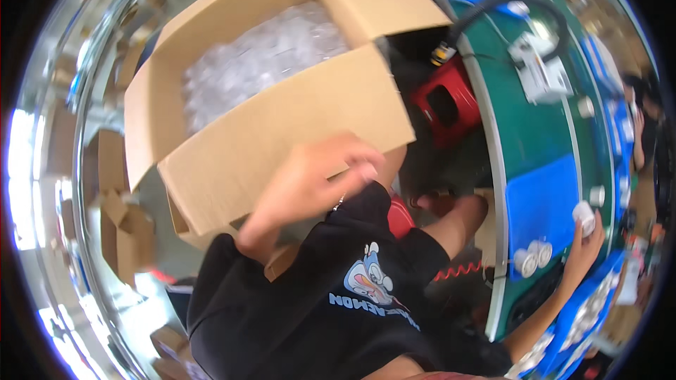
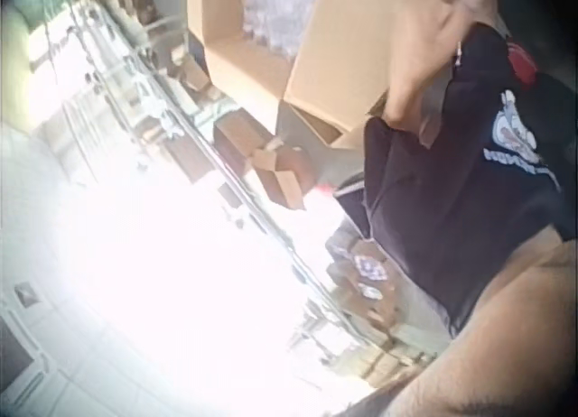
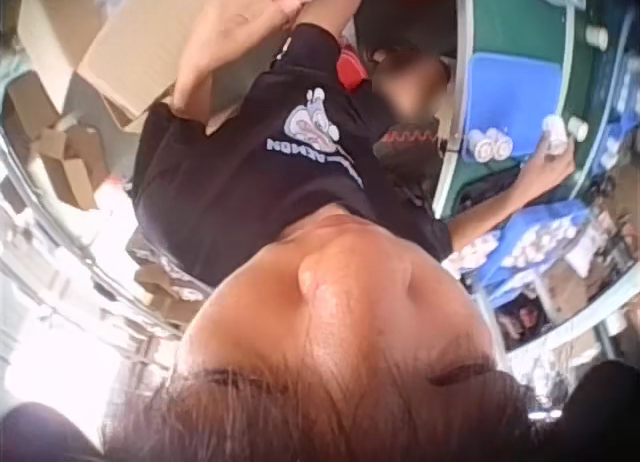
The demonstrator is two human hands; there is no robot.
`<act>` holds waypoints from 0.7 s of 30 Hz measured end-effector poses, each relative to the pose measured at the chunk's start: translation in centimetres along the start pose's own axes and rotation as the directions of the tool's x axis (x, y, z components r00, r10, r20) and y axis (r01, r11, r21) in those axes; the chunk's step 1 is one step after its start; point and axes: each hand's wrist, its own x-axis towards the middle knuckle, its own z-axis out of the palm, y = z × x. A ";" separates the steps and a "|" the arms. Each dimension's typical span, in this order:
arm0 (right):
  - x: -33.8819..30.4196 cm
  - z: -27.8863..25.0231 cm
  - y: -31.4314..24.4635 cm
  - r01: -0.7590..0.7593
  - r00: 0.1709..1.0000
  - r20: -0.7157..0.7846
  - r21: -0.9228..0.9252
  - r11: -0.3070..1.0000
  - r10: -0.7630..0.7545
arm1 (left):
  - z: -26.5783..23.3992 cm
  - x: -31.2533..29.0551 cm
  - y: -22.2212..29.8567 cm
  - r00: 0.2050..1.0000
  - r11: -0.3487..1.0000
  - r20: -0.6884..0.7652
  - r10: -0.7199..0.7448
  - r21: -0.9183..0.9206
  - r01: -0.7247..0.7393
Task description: The recorder is seen placing electronic components into small plastic bags and then organizing them into a cardboard box on an assembly line.
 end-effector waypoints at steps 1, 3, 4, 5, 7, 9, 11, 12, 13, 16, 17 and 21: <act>-0.4 0.2 -2.3 -0.008 0.999 0.042 0.051 0.999 0.006 | -2.4 -0.1 -0.2 0.984 0.985 -0.174 0.029 0.173 0.002; -0.9 0.1 -7.5 0.033 0.991 0.118 0.209 0.977 -0.059 | -7.0 0.3 -0.7 0.887 0.924 -0.462 -0.020 0.330 0.193; -1.1 0.9 -9.0 0.030 0.980 0.181 0.295 0.955 -0.087 | -9.0 1.7 -2.5 0.906 0.898 -0.422 -0.022 0.390 0.204; -1.1 1.5 -11.2 0.031 0.964 0.238 0.351 0.936 -0.121 | -11.5 3.6 -4.2 0.925 0.869 -0.378 -0.024 0.450 0.206; -0.5 3.1 -15.2 0.085 0.920 0.317 0.414 0.906 -0.230 | -15.0 6.9 -11.1 0.979 0.729 -0.197 -0.057 0.662 0.176; 0.1 5.3 -18.6 0.116 0.884 0.361 0.448 0.887 -0.298 | -15.8 9.4 -18.9 0.999 0.580 -0.023 -0.035 0.813 0.039; 0.6 8.2 -20.5 -0.041 0.866 0.425 0.587 0.808 -0.265 | -15.8 9.8 -24.2 0.998 0.540 0.068 -0.014 0.840 -0.050; 0.8 10.0 -20.6 -0.169 0.862 0.454 0.679 0.714 -0.227 | -15.8 10.9 -24.9 0.976 0.576 0.129 -0.174 0.817 -0.006; 0.9 11.8 -20.6 -0.290 0.847 0.498 0.727 0.622 -0.187 | -15.8 11.3 -25.2 0.923 0.593 0.188 -0.336 0.804 0.052; 0.2 19.5 -18.1 -0.604 0.784 0.611 0.791 0.092 -0.105 | -15.7 11.5 -23.5 0.926 0.613 0.119 -0.359 0.778 0.138; -0.3 22.6 -17.6 -0.668 0.743 0.664 0.742 -0.055 -0.084 | -16.1 10.8 -23.1 0.936 0.615 0.069 -0.346 0.770 0.171; -0.6 36.1 -17.0 -0.767 0.526 0.845 0.423 -0.482 -0.096 | -18.0 9.0 -15.6 0.967 0.705 -0.138 -0.212 0.664 0.249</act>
